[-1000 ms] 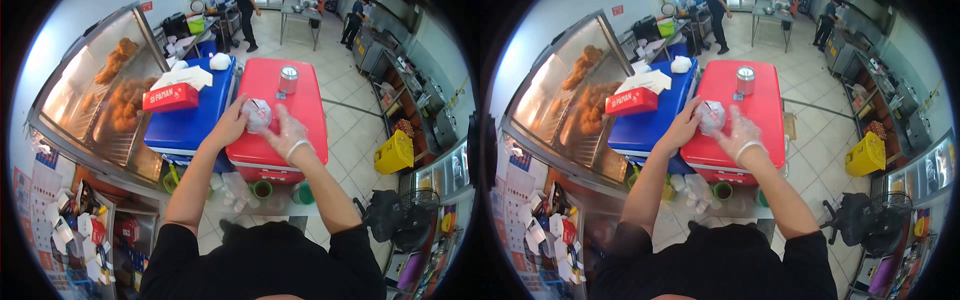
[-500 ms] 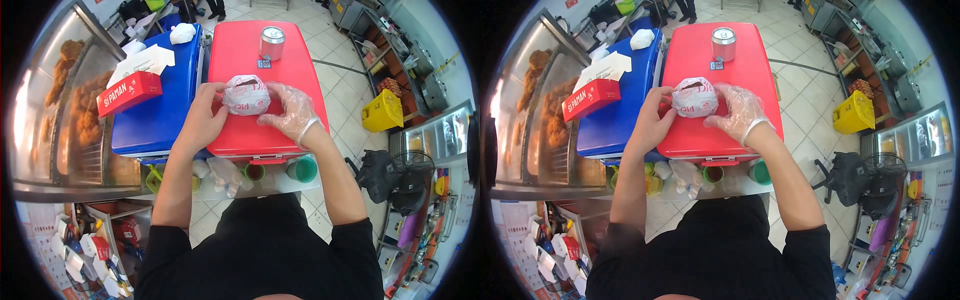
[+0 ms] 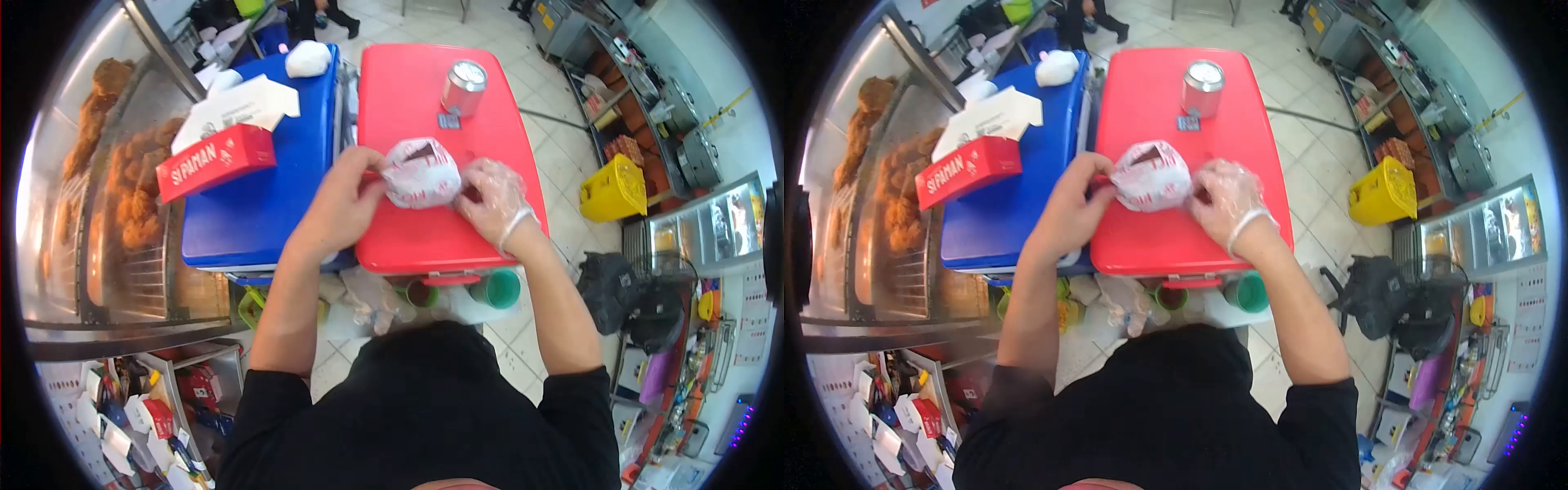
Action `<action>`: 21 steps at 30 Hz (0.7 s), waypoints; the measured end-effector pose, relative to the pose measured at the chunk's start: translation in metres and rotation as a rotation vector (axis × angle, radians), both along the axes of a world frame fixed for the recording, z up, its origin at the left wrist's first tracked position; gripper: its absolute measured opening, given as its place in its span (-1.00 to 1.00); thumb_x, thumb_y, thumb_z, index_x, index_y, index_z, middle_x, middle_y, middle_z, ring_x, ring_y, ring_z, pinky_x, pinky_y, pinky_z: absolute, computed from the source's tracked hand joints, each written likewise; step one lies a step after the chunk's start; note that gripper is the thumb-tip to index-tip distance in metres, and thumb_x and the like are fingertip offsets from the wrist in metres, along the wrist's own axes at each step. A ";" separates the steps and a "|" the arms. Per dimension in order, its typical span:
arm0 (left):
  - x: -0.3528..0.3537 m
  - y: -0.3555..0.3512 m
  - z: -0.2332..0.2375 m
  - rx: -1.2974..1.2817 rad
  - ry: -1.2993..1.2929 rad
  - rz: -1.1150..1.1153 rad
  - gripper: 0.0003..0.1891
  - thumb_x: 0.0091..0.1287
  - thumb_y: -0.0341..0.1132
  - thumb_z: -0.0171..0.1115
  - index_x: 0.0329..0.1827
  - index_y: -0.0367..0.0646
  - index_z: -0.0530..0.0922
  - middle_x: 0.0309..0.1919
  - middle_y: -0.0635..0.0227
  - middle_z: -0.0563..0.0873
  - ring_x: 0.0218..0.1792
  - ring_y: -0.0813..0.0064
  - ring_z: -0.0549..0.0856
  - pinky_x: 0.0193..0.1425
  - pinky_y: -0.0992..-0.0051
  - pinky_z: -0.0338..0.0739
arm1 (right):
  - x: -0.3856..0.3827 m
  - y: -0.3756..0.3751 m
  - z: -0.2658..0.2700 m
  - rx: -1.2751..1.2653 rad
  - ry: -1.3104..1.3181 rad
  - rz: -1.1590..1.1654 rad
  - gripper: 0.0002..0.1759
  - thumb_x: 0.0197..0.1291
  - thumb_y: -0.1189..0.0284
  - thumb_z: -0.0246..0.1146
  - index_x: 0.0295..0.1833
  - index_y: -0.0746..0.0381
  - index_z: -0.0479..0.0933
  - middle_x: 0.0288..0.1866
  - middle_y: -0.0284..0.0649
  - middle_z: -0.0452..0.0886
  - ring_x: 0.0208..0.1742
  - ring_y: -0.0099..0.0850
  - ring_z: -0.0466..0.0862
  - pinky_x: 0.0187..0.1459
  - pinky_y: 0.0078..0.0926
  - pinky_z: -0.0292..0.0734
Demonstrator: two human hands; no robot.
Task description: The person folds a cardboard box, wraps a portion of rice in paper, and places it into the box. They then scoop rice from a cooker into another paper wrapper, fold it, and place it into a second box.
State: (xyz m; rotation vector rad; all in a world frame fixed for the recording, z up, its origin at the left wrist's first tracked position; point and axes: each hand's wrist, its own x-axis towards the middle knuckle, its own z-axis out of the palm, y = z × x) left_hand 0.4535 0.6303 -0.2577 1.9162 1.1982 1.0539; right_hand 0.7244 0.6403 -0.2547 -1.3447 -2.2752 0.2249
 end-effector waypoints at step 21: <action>0.019 0.001 -0.003 0.188 0.453 0.005 0.08 -0.03 -0.12 0.63 0.57 -0.23 0.23 0.41 -0.12 0.44 0.48 -0.09 0.35 0.59 0.06 0.14 | 0.030 -0.009 0.022 0.112 0.038 0.100 -0.25 0.06 0.37 0.42 0.41 0.22 0.41 0.48 -0.03 0.45 0.41 0.06 0.49 0.37 -0.04 0.41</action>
